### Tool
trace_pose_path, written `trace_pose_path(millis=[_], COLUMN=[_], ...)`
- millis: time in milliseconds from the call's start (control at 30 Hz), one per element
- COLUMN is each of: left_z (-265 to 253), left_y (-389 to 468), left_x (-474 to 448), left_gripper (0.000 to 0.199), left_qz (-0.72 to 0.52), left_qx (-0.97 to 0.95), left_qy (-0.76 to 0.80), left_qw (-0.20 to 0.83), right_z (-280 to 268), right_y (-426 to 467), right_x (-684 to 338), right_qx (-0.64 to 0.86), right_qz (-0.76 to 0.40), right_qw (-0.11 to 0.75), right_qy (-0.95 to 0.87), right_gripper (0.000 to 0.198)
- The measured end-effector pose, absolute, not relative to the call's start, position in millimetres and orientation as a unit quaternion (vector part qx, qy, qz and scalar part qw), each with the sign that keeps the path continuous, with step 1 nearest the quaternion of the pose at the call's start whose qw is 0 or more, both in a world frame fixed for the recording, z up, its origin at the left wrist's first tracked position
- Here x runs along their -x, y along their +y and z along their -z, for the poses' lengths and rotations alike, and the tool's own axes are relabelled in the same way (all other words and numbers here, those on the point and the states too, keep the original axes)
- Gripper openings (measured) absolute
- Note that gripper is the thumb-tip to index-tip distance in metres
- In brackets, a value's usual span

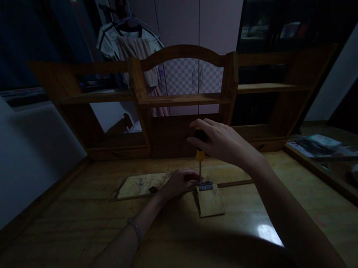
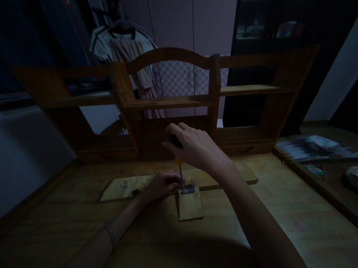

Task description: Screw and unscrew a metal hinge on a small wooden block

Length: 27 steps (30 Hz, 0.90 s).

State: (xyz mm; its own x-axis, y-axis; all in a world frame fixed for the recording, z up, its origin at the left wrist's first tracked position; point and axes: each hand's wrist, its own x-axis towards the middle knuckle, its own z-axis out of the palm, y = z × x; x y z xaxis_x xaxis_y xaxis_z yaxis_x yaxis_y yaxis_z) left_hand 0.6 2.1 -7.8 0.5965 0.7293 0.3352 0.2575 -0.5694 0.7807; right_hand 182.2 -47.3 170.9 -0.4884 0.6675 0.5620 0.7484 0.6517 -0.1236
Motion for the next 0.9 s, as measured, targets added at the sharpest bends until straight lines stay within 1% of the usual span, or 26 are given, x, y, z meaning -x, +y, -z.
trace_pose_path(millis=[167,400,600,700,800,900], left_z=[9.1,4.4,4.1,4.3,4.8,5.1], left_y=[3.3,1.2,1.4,1.6,2.1,2.5], left_x=[0.6,-0.9,1.2,1.9,1.8,1.3], left_gripper=[0.017,0.017,0.019,0.018,0.018,0.019], left_qz=[-0.335,-0.321,-0.318,-0.322,-0.322,-0.318], left_qx=[-0.831,-0.827,-0.831,-0.830,-0.830,-0.825], left_qy=[0.290,0.319,0.306,0.303,0.298,0.295], left_qw=[0.337,0.332,0.339,0.339,0.345,0.361], right_z=[-170.6,-172.4,-174.4,-173.0,-172.0,-172.4], right_y=[-46.8,-47.9,-50.5,-48.6,-46.9,-48.4], right_x=[-183.7,-184.2,-184.4,-185.1,-185.7,-185.8], right_qx=[0.399,0.405,0.417,0.427,0.414,0.400], right_qz=[0.078,0.060,0.069,0.087,0.072,0.046], right_qw=[0.298,0.289,0.284,0.290,0.293,0.306], right_qy=[-0.864,-0.865,-0.860,-0.852,-0.859,-0.863], right_gripper=[0.028,0.036,0.030,0.033,0.033,0.043])
